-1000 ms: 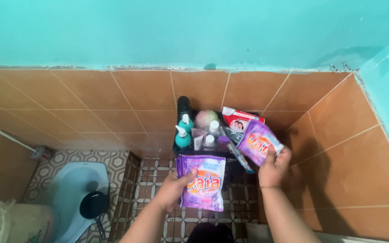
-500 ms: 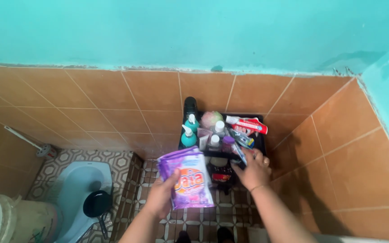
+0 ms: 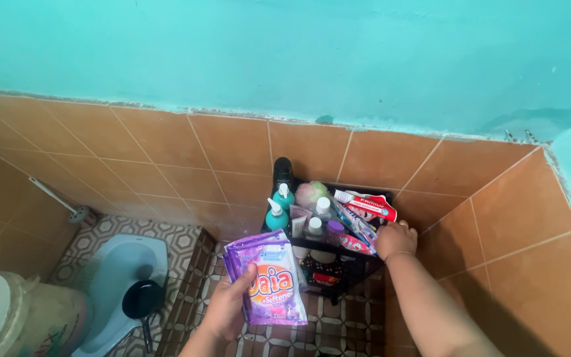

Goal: The recorder is sorting and organizing various packets of laundry detergent and personal care items in a bathroom shelf.

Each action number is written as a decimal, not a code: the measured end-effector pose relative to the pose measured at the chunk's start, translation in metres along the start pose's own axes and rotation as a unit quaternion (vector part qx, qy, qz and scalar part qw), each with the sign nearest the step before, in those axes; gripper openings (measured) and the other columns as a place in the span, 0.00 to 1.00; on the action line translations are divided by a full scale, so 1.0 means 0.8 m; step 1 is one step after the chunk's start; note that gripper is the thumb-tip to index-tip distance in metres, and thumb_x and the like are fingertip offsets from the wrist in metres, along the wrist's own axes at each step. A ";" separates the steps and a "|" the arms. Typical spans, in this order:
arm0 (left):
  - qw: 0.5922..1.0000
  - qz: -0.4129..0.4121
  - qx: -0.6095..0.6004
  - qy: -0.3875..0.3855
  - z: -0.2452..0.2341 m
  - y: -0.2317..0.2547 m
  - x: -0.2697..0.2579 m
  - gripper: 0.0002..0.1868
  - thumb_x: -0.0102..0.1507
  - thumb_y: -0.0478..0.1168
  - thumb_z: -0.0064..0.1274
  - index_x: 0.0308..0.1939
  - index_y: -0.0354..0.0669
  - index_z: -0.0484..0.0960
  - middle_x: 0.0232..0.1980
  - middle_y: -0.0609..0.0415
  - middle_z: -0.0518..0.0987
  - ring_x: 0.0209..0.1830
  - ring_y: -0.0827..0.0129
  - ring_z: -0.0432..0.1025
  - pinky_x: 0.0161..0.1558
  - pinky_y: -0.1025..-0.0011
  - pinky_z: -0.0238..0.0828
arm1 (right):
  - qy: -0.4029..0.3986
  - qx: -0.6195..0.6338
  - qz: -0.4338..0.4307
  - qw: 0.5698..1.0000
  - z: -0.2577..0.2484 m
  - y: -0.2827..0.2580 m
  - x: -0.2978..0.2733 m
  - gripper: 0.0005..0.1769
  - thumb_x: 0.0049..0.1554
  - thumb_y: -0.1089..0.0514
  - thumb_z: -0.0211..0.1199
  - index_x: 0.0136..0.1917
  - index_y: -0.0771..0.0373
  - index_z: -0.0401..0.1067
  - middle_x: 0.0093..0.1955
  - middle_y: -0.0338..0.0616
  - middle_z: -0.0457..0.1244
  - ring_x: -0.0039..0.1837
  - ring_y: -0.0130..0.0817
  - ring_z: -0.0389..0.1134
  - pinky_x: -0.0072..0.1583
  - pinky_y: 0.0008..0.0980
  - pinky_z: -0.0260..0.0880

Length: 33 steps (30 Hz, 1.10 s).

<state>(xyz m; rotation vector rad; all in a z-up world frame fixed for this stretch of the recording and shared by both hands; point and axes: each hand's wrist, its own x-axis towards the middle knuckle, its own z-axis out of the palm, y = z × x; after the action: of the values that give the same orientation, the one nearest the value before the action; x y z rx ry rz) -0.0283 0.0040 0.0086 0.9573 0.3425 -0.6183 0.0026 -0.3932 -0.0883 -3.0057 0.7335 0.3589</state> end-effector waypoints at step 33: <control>0.730 -0.064 0.632 -0.253 0.043 -0.192 0.157 0.26 0.62 0.51 0.58 0.61 0.43 0.79 0.58 0.49 0.80 0.55 0.66 0.74 0.56 0.70 0.69 | -0.308 0.775 -0.018 0.552 0.061 0.064 -0.090 0.32 0.47 0.68 0.71 0.65 0.66 0.69 0.61 0.50 0.69 0.60 0.42 0.72 0.62 0.46 0.74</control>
<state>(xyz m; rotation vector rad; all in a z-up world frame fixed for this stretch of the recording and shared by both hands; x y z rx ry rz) -0.0269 -0.1322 -0.1395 1.9979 -0.6413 -1.2510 -0.0937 -0.4025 -0.1179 -1.0410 0.4184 0.3782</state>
